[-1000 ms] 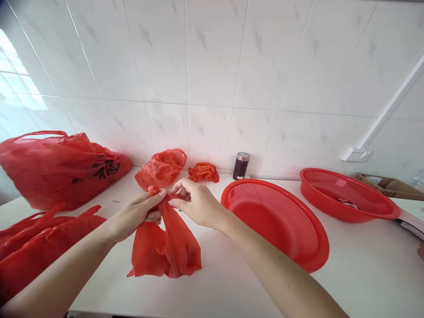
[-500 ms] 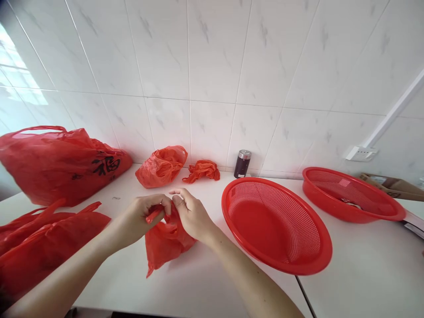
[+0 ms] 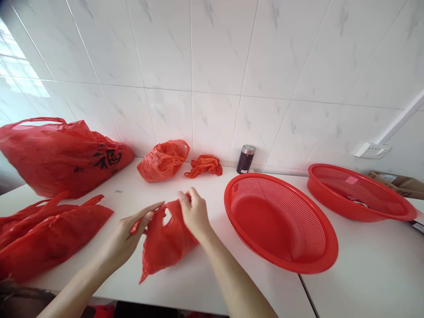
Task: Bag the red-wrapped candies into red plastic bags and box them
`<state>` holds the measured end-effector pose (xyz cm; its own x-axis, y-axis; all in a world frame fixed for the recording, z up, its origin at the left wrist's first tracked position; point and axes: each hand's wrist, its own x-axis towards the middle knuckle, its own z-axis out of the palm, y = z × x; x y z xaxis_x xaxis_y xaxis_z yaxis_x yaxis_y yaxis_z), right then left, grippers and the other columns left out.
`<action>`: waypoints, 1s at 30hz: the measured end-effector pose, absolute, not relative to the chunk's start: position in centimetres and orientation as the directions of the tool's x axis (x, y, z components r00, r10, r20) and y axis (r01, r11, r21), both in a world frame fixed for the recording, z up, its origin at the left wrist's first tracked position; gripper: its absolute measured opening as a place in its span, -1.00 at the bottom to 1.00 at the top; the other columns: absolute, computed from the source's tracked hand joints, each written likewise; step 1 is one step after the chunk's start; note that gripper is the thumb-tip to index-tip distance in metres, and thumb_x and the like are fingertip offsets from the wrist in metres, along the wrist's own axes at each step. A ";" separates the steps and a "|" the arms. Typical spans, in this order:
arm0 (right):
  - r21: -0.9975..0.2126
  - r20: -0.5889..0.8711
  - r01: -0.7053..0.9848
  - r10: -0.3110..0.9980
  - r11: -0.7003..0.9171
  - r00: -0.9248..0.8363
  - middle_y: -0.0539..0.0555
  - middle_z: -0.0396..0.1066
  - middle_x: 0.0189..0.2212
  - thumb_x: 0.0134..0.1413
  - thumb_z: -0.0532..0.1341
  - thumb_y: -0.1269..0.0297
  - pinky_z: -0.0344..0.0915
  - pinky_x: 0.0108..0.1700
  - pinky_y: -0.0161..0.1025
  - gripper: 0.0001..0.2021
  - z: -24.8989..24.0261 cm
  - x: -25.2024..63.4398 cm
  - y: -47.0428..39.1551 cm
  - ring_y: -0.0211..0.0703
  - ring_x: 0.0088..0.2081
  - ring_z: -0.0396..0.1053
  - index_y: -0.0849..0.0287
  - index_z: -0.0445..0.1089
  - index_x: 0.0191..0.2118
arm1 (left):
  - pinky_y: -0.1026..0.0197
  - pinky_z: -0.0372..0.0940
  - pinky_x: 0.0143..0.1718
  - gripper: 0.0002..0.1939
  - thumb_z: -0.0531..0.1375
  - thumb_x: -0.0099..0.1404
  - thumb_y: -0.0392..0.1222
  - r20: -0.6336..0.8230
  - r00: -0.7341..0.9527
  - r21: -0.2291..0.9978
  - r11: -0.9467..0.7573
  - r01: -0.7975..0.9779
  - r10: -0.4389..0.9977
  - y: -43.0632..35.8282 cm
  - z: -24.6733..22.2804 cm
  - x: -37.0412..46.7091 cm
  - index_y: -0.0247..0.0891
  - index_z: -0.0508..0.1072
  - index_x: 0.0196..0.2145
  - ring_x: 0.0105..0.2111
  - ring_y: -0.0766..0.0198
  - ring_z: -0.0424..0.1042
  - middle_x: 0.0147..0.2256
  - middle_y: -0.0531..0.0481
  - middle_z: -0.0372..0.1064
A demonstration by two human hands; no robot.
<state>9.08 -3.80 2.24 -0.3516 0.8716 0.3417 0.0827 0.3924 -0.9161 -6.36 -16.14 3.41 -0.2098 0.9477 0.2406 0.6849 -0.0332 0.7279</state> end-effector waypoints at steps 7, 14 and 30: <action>-0.840 0.280 0.409 0.931 0.356 -0.236 -0.10 0.35 -0.62 0.30 -0.07 0.04 0.11 -0.40 -0.33 -0.69 -3.2 8.0 0.7 -0.18 -0.50 0.38 0.06 0.04 -0.44 | 0.18 0.32 -0.27 -0.52 -0.08 0.36 0.21 0.128 -0.466 0.886 0.110 0.450 0.875 -19.9 -1.4 -7.1 -0.16 0.46 -0.32 -0.41 0.21 0.39 -0.44 0.01 0.42; -0.592 0.279 0.639 0.869 0.491 -0.409 -0.07 0.38 -0.56 0.33 -0.09 0.08 -0.04 -0.47 -0.33 -0.76 -4.8 6.2 -3.7 -0.17 -0.51 0.35 0.07 0.17 -0.26 | 0.19 0.29 -0.27 -0.55 -0.12 0.37 0.23 0.117 -0.646 0.947 0.110 0.300 0.755 -16.3 -5.0 -5.1 -0.16 0.28 -0.39 -0.36 0.20 0.38 -0.38 0.02 0.36; -0.567 0.236 0.723 0.919 0.394 -0.316 -0.13 0.23 -0.60 0.31 -0.03 0.05 -0.09 -0.48 -0.34 -0.75 -7.1 7.5 -0.1 -0.24 -0.57 0.20 0.06 0.19 -0.31 | 0.22 0.16 -0.45 -0.59 -0.22 0.43 0.07 0.054 -0.520 0.598 0.390 0.700 0.852 -13.4 -6.3 -7.8 -0.05 0.36 -0.14 -0.50 0.14 0.38 -0.54 0.04 0.37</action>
